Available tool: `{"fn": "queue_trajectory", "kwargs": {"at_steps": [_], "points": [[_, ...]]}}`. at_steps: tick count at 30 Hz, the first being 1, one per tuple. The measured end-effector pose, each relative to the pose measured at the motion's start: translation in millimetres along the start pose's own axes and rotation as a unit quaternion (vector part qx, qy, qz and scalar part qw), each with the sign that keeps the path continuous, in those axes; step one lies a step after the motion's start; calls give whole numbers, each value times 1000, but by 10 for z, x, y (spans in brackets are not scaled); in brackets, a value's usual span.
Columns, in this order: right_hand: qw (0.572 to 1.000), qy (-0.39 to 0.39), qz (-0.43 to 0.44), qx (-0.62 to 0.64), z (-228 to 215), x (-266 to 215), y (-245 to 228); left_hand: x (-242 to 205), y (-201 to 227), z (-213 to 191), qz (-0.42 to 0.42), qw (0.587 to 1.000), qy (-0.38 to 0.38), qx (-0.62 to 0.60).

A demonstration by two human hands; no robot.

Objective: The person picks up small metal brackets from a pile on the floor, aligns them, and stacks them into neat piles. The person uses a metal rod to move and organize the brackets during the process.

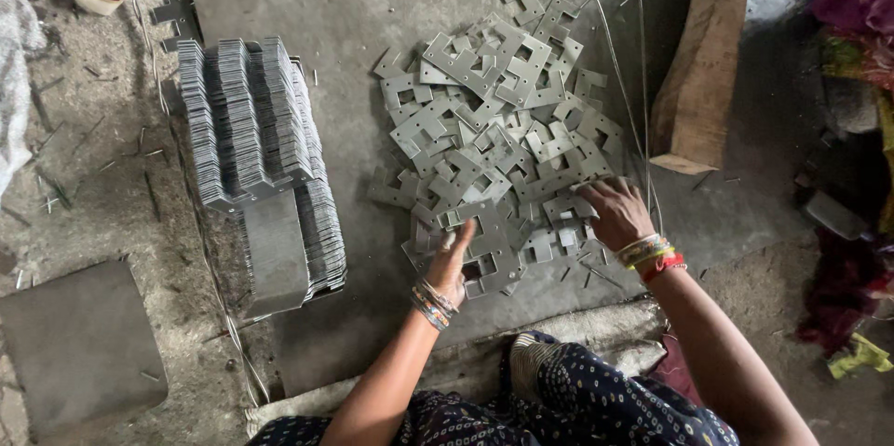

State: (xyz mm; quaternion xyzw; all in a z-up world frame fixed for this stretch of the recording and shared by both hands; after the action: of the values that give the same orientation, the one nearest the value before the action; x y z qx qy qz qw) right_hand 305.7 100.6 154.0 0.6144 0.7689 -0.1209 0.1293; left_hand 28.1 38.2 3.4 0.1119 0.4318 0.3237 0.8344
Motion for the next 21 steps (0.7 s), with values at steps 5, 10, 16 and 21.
{"fn": "queue_trajectory", "kwargs": {"at_steps": [5,10,16,21], "points": [[996,-80,42,-11,22,158,147,-164,269,248,87,994,-61,-22],[991,-104,61,59,-151,191,206,-145,171,59,42,998,-32,30],[934,-139,29,327,-231,-29,41,215,-72,-180,105,985,-103,89],[978,-86,49,185,-96,-128,-45,186,-161,-129,56,985,-135,92]]}}
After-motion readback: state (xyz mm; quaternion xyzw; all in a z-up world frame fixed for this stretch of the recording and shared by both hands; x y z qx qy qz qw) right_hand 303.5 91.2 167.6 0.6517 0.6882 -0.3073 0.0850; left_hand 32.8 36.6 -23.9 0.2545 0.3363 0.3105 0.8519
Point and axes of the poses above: each hand's wrist, its own x-axis towards the middle knuckle, its own z-axis out of the palm, y = z × x, the point moved 5 cm from there along x, towards the middle knuckle, and after that the axes turned 10 degrees about -y, right-handed, at the moved point
